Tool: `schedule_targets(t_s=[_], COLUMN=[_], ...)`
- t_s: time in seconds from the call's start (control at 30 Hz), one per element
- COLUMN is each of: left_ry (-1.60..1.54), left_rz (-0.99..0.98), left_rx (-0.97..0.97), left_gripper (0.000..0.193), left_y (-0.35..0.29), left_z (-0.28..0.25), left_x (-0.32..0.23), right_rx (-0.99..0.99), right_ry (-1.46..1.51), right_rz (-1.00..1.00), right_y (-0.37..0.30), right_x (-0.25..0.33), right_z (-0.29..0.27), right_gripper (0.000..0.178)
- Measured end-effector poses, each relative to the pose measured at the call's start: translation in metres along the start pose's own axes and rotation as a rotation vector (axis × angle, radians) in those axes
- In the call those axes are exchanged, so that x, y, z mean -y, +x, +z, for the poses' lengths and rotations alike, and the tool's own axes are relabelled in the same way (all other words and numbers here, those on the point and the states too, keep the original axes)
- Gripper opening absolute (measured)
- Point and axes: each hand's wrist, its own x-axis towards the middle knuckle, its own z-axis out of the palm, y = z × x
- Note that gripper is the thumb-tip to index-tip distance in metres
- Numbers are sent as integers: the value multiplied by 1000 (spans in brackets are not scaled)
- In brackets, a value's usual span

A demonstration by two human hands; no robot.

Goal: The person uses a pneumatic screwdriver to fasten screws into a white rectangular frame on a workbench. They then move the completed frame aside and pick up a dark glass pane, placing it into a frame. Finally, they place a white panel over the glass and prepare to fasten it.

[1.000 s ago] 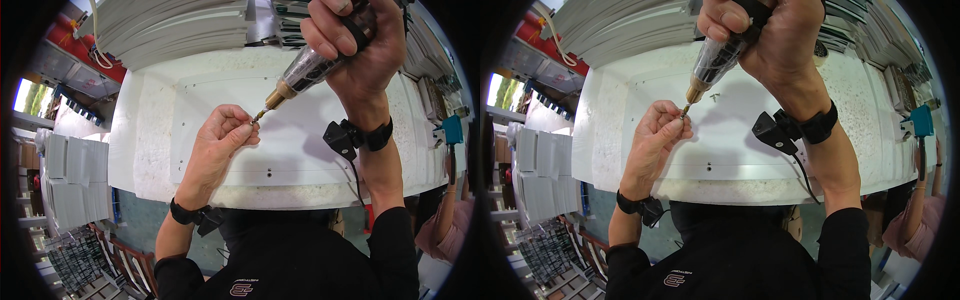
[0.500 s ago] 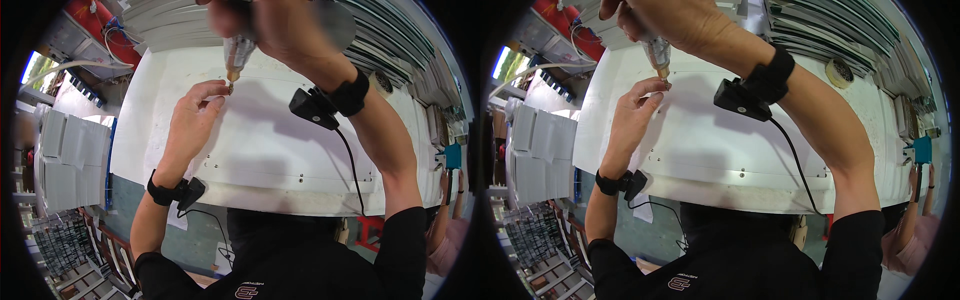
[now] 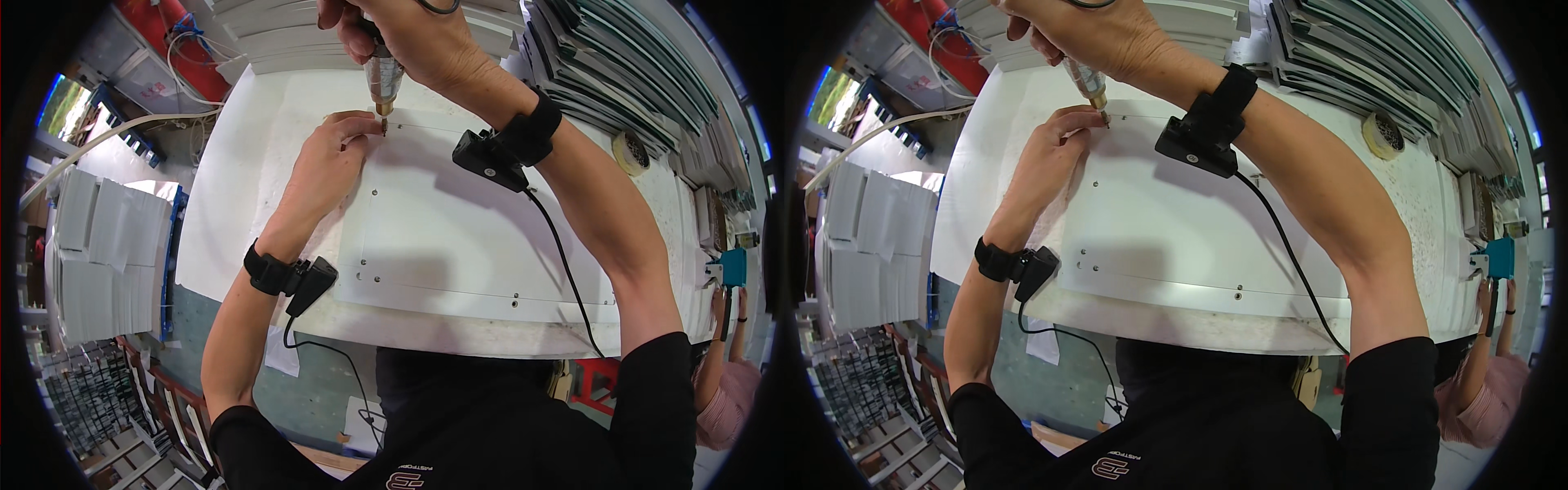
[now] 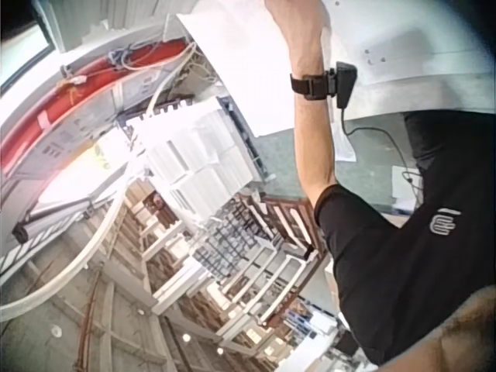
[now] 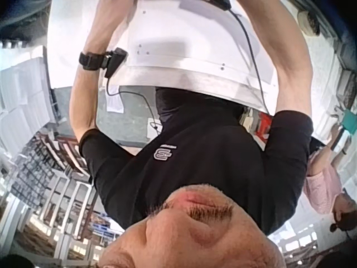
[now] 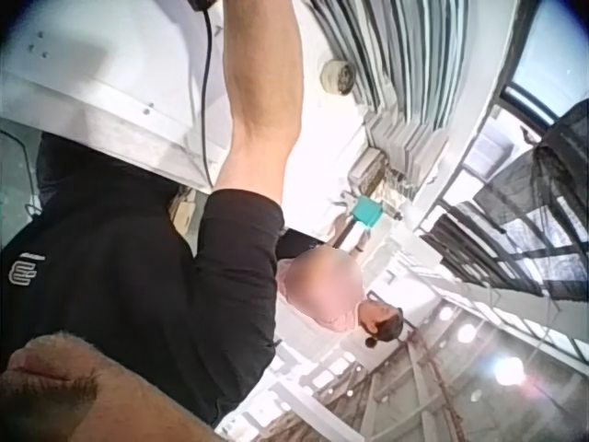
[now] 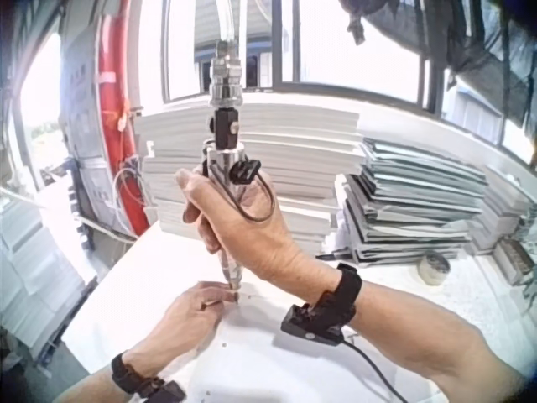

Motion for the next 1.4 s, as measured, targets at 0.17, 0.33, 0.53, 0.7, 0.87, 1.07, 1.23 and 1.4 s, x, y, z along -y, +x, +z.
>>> schedule_targets(t_s=[0.17,0.33,0.53,0.7,0.87,1.07,1.23,1.4], left_ry=[-14,-244,-263,-270,-224,2,489,1029], left_rz=[31,-97,-113,-137,-123,74,671,411], left_rx=[6,-20,-31,-26,-28,-123,-388,-622], left_gripper=[33,36,38,38,38,26,34,58], left_y=[2,-1,-3,-2,-4,-59,-135,-152], left_z=[1,1,1,3,-1,-19,-13,-39], left_x=[5,8,6,5,3,-37,-80,-85], right_rx=[18,60,55,96,199,175,388,699], right_ry=[13,68,124,119,83,-158,-275,-794], right_rz=[-31,43,109,64,48,-194,-550,-585], right_y=[0,4,1,-6,-4,-5,14,-10], right_x=[-8,-12,-20,-19,-22,31,-15,-34], right_z=[-5,-6,-9,-7,-5,-1,33,67], right_gripper=[36,37,36,34,32,33,35,27])
